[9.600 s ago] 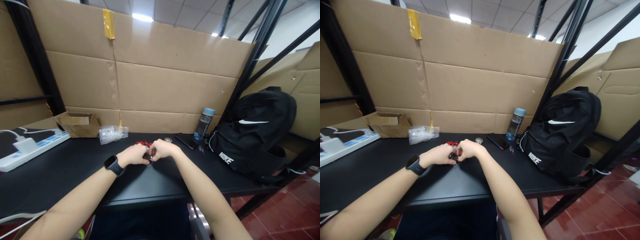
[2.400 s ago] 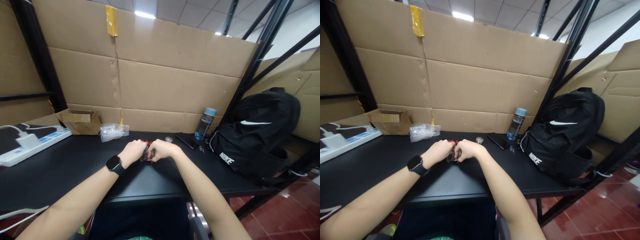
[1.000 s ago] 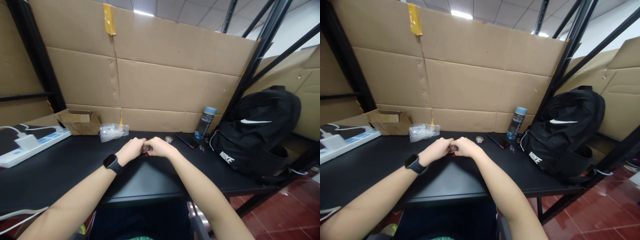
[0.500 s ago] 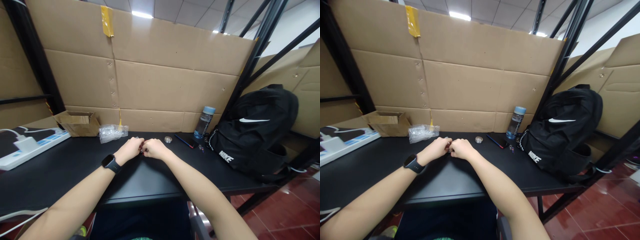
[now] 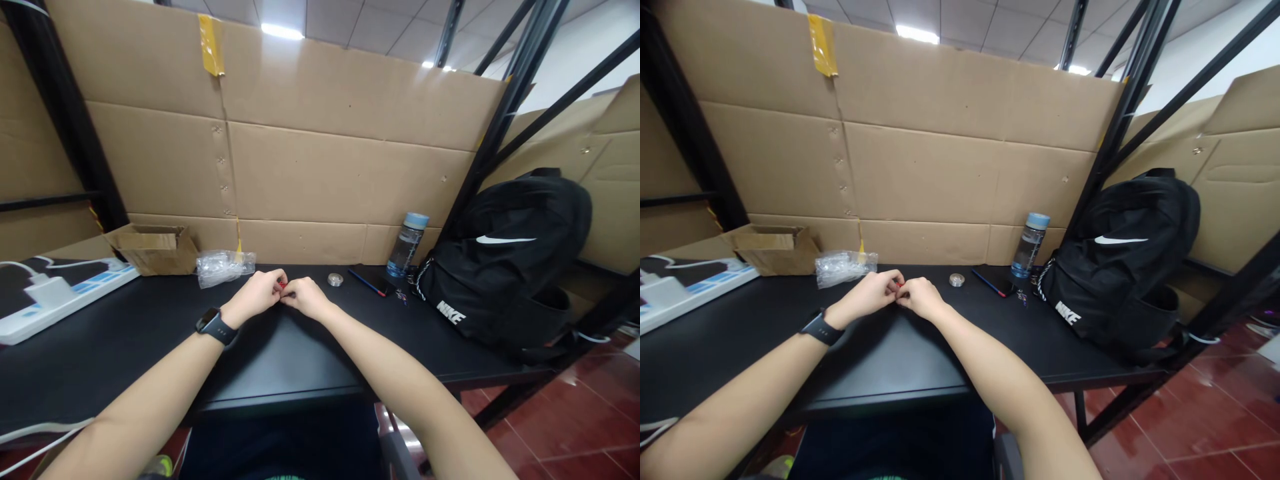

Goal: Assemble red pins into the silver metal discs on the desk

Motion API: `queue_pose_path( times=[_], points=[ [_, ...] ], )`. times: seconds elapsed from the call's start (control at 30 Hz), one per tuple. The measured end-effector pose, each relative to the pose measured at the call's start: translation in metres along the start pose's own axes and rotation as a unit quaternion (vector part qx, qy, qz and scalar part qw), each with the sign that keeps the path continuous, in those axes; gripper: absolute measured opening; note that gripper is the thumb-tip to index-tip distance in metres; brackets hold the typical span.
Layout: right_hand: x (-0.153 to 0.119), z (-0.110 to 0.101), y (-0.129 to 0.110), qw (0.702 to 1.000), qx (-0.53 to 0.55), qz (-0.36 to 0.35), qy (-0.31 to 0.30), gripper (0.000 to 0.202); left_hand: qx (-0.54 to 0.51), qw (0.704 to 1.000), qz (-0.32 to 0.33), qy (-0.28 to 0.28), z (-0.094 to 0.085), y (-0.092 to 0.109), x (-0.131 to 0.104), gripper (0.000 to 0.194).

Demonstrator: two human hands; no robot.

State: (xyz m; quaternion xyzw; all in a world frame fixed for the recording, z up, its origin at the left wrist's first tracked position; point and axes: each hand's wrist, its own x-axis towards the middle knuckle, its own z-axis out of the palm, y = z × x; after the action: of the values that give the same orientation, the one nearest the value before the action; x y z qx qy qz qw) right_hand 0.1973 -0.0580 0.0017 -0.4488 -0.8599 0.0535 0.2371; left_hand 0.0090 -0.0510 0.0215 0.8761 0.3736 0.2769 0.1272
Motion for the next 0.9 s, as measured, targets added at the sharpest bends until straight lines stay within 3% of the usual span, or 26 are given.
queue_pose_path(
  times=[0.07,0.23,0.37,0.63,0.77,0.9],
  points=[
    [0.002,0.002,0.004,1.000,0.027,0.002,0.014,0.002,-0.015,1.000,0.008,-0.003,0.001,0.000,0.000,0.027],
    [0.002,0.003,0.002,0.998,0.014,0.033,0.055,0.033,-0.067,0.998,-0.002,-0.015,0.000,0.003,0.000,0.043],
    [0.001,0.003,-0.003,0.997,0.019,0.061,0.049,0.038,-0.135,0.989,-0.033,-0.052,-0.004,-0.002,0.002,0.050],
    [-0.003,-0.024,0.007,0.993,0.075,-0.079,-0.037,0.036,-0.259,0.958,-0.053,-0.108,0.004,-0.013,0.003,0.048],
    [-0.008,-0.040,0.011,0.991,0.088,-0.082,-0.051,0.042,-0.337,0.928,-0.040,-0.156,0.005,-0.006,0.002,0.050],
    [-0.009,-0.042,0.007,0.994,0.076,-0.060,-0.059,0.050,-0.371,0.913,-0.037,-0.167,0.005,-0.007,0.001,0.060]
  ],
)
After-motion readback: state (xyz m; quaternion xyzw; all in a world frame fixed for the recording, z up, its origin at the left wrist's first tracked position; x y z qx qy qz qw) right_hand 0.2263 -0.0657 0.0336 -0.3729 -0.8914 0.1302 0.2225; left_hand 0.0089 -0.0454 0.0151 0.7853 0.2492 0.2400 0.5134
